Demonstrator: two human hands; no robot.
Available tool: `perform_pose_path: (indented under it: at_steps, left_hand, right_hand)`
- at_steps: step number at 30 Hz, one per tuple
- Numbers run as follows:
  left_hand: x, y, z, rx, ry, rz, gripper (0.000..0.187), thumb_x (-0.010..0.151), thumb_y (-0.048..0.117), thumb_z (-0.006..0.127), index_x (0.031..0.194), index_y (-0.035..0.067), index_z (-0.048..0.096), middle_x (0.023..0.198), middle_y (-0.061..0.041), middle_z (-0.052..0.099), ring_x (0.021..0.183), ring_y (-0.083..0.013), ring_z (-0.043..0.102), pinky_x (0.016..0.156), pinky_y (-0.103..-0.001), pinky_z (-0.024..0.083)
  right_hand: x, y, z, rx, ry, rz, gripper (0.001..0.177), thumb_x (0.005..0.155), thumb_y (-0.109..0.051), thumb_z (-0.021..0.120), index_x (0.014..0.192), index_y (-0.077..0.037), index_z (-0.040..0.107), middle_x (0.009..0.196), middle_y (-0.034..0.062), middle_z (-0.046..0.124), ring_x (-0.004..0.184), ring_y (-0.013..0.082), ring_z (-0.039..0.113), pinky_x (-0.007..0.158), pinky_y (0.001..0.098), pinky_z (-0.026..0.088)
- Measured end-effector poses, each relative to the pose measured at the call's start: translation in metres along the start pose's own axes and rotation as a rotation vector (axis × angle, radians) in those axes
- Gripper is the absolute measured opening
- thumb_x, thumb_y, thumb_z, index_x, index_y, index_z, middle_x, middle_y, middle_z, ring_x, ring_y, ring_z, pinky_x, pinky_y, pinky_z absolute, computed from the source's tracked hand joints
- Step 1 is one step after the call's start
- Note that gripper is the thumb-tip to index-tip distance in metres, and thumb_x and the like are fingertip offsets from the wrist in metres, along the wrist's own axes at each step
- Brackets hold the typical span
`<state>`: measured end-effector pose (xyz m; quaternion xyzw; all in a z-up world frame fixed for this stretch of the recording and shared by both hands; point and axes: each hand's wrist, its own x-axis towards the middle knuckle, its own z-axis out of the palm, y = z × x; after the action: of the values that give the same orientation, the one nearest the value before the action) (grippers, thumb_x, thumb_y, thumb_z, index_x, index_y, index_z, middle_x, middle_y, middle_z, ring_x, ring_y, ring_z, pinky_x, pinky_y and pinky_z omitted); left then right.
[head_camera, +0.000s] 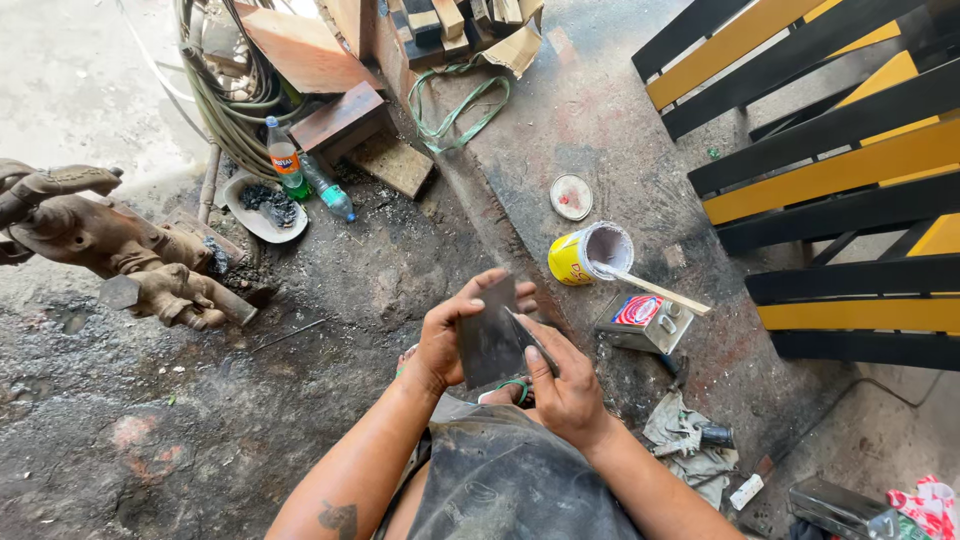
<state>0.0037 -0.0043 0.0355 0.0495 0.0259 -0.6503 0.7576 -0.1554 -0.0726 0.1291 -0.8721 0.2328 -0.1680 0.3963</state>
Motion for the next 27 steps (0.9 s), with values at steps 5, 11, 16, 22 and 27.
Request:
perform_pose_path:
  at_steps: [5, 11, 16, 22, 27]
  left_hand:
    - [0.013, -0.003, 0.012, 0.093, 0.004, 0.203, 0.079, 0.092, 0.034, 0.057, 0.158, -0.003, 0.034, 0.150, -0.022, 0.052, 0.131, -0.0316, 0.052, 0.116, -0.045, 0.041]
    - [0.007, -0.014, 0.024, 0.434, -0.063, 0.167, 0.082, 0.091, 0.033, 0.063, 0.158, -0.003, 0.032, 0.156, -0.015, 0.044, 0.141, -0.0258, 0.045, 0.120, -0.042, 0.035]
    - [0.010, -0.008, 0.024, 0.441, -0.089, 0.297, 0.076, 0.096, 0.031, 0.059, 0.158, -0.006, 0.037, 0.156, -0.019, 0.051, 0.142, -0.0283, 0.048, 0.123, -0.040, 0.033]
    - [0.005, -0.015, 0.014, 0.731, -0.032, 0.388, 0.074, 0.088, 0.017, 0.056, 0.156, -0.007, 0.040, 0.150, -0.019, 0.056, 0.138, -0.0250, 0.052, 0.120, -0.037, 0.035]
    - [0.002, 0.004, -0.017, 0.516, 0.132, 0.268, 0.054, 0.094, 0.012, 0.059, 0.142, -0.011, 0.057, 0.128, -0.020, 0.069, 0.110, -0.0243, 0.068, 0.098, -0.036, 0.054]
  right_hand:
    - [-0.006, -0.012, 0.017, -0.277, -0.102, -0.158, 0.042, 0.090, 0.000, 0.061, 0.132, 0.004, 0.061, 0.120, 0.0233, 0.066, 0.108, 0.0382, 0.068, 0.091, 0.0421, 0.056]
    - [0.041, 0.003, 0.008, -0.293, 0.200, -0.204, 0.038, 0.094, 0.004, 0.058, 0.132, 0.005, 0.060, 0.121, 0.0234, 0.064, 0.114, 0.0400, 0.065, 0.099, 0.0445, 0.054]
    - [0.024, -0.019, 0.018, -0.219, 0.132, -0.242, 0.041, 0.090, 0.005, 0.055, 0.130, 0.008, 0.060, 0.122, 0.0250, 0.064, 0.117, 0.0425, 0.065, 0.102, 0.0449, 0.053]
    - [0.055, 0.000, 0.009, -0.228, 0.210, -0.141, 0.034, 0.098, 0.002, 0.055, 0.131, 0.007, 0.062, 0.127, 0.0245, 0.066, 0.119, 0.0412, 0.066, 0.105, 0.0444, 0.052]
    - [0.059, 0.010, 0.001, 0.080, 0.132, -0.023, 0.034, 0.100, 0.004, 0.053, 0.132, 0.015, 0.058, 0.144, 0.0302, 0.055, 0.130, 0.0416, 0.057, 0.106, 0.0479, 0.045]
